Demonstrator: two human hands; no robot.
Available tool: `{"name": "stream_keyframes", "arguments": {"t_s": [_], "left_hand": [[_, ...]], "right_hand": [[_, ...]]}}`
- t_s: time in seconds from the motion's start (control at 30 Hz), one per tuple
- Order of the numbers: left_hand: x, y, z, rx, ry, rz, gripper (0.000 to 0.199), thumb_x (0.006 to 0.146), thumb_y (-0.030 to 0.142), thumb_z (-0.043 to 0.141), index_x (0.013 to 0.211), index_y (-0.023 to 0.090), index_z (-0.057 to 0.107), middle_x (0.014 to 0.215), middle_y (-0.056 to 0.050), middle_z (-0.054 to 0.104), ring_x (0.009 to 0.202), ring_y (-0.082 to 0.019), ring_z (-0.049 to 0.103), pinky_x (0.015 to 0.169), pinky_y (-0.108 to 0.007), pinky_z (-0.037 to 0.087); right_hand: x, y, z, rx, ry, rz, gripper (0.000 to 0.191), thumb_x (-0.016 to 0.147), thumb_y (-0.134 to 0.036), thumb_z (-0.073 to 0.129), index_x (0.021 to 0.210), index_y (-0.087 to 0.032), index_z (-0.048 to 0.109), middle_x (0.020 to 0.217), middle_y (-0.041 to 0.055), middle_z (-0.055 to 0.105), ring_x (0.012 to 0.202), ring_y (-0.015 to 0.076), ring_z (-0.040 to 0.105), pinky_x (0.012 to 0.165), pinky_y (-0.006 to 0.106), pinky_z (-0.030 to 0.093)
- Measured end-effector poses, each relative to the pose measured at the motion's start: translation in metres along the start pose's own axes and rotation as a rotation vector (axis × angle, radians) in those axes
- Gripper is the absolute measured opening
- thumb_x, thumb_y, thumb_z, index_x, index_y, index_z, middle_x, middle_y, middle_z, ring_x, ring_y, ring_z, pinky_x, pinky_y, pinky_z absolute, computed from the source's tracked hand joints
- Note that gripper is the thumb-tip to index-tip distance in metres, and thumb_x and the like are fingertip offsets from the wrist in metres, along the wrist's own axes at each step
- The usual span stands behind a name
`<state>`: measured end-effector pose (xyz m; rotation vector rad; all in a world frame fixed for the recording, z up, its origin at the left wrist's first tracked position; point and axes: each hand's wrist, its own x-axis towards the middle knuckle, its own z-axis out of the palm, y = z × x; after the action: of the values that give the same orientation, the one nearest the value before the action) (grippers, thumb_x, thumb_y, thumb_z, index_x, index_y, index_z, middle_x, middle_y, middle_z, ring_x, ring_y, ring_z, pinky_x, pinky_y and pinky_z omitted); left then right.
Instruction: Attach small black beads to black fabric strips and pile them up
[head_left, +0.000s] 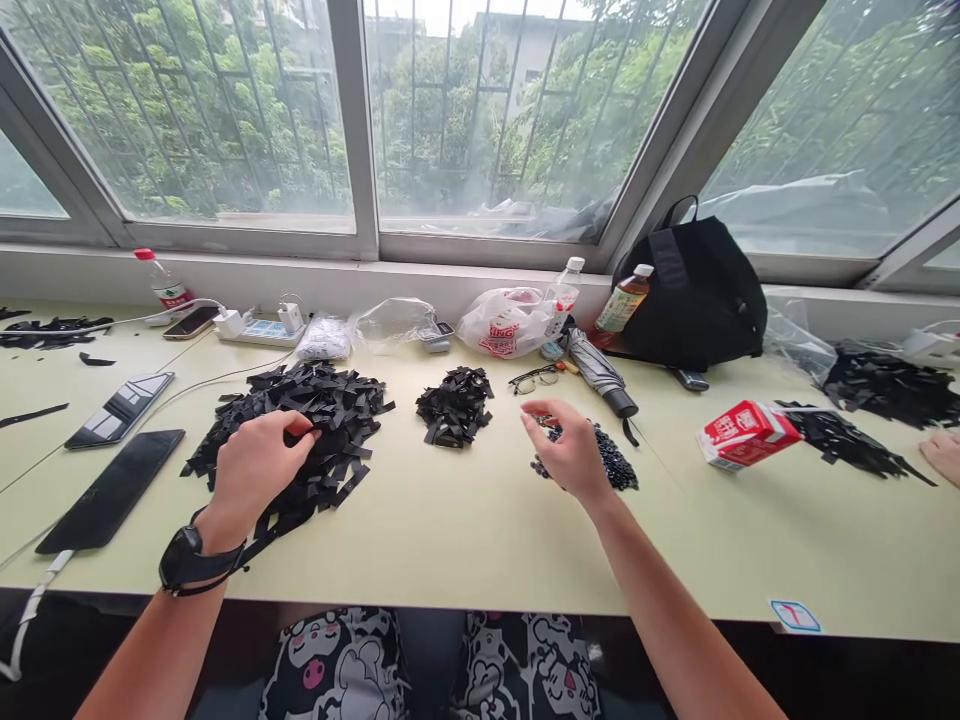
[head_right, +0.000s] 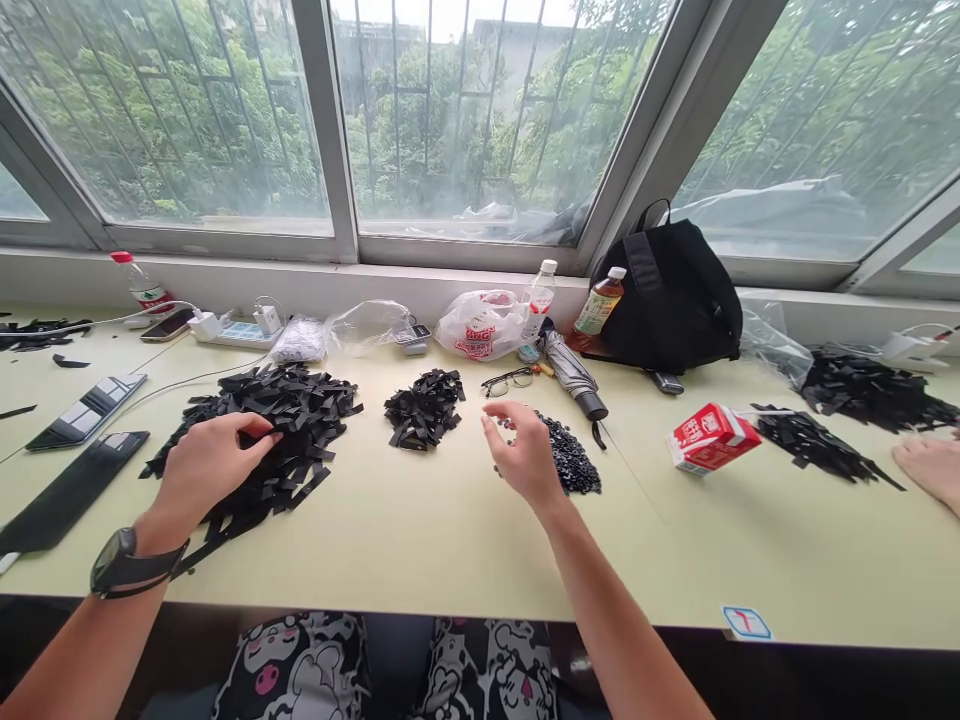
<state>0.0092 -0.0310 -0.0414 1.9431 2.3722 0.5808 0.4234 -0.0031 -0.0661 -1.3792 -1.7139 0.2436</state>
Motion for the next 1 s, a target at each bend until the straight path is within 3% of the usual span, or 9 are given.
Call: {"name": "stream_keyframes", "arguments": {"t_s": [0.07,0.2,0.33,0.47,0.8,0.87,1.0], "left_hand": [[0.002,-0.003,-0.007,-0.016,0.037,-0.033,0.025,0.086,0.051,0.064,0.091,0.030,0.077,0.082,-0.004,0.076,0.072,-0.027,0.066,0.061,-0.033,0.039],[0.004,-0.007,-0.022,-0.052,0.147,-0.046,0.025,0.083,0.052,0.068,0.086,0.029,0.076,0.071,-0.004,0.070,0.068,-0.026,0.063,0.059,-0.033,0.038],[0.006,-0.003,-0.034,-0.137,0.244,-0.008,0.025,0.083,0.049,0.070,0.094,0.028,0.076,0.074,-0.002,0.071,0.070,-0.023,0.065,0.064,-0.032,0.044],[0.012,-0.001,-0.039,-0.153,0.182,-0.009,0.020,0.082,0.041,0.070,0.094,0.026,0.077,0.079,-0.001,0.075,0.078,-0.023,0.068,0.069,-0.032,0.046],[0.018,-0.013,-0.030,-0.193,0.134,-0.038,0.024,0.083,0.047,0.068,0.087,0.026,0.077,0.070,-0.003,0.073,0.070,-0.023,0.068,0.064,-0.032,0.046],[0.015,-0.008,-0.032,-0.307,0.119,-0.029,0.020,0.081,0.044,0.070,0.083,0.024,0.076,0.079,-0.003,0.077,0.075,-0.023,0.070,0.067,-0.032,0.049],[0.006,0.014,-0.034,-0.801,0.031,0.036,0.021,0.082,0.032,0.067,0.065,0.020,0.063,0.113,-0.004,0.078,0.100,-0.024,0.071,0.086,-0.032,0.055]], "right_hand": [[0.006,0.016,-0.013,-0.076,-0.016,0.063,0.021,0.092,-0.034,0.060,0.097,-0.021,0.073,0.101,0.0086,0.077,0.090,0.0253,0.068,0.080,0.039,0.052],[0.010,0.034,-0.029,-0.187,-0.180,0.116,0.019,0.086,-0.031,0.059,0.090,-0.021,0.075,0.092,0.0074,0.076,0.081,0.0240,0.067,0.073,0.035,0.049],[0.007,0.029,-0.034,-0.192,-0.397,0.063,0.017,0.085,-0.030,0.060,0.084,-0.023,0.075,0.088,0.0048,0.075,0.076,0.0212,0.066,0.071,0.033,0.049],[0.004,0.020,-0.037,-0.172,-0.583,0.066,0.013,0.083,-0.031,0.064,0.079,-0.024,0.074,0.082,0.0024,0.072,0.070,0.0188,0.063,0.064,0.030,0.048],[0.002,0.024,-0.040,-0.114,-0.630,0.090,0.010,0.082,-0.029,0.065,0.075,-0.023,0.071,0.088,0.0056,0.073,0.071,0.0204,0.065,0.059,0.030,0.051],[0.002,0.024,-0.038,-0.110,-0.605,0.093,0.011,0.082,-0.030,0.065,0.075,-0.023,0.071,0.087,0.0065,0.073,0.073,0.0214,0.066,0.061,0.031,0.051],[0.004,0.020,-0.036,-0.117,-0.523,0.102,0.013,0.082,-0.031,0.064,0.077,-0.021,0.072,0.081,0.0061,0.073,0.071,0.0208,0.066,0.063,0.031,0.051]]}}
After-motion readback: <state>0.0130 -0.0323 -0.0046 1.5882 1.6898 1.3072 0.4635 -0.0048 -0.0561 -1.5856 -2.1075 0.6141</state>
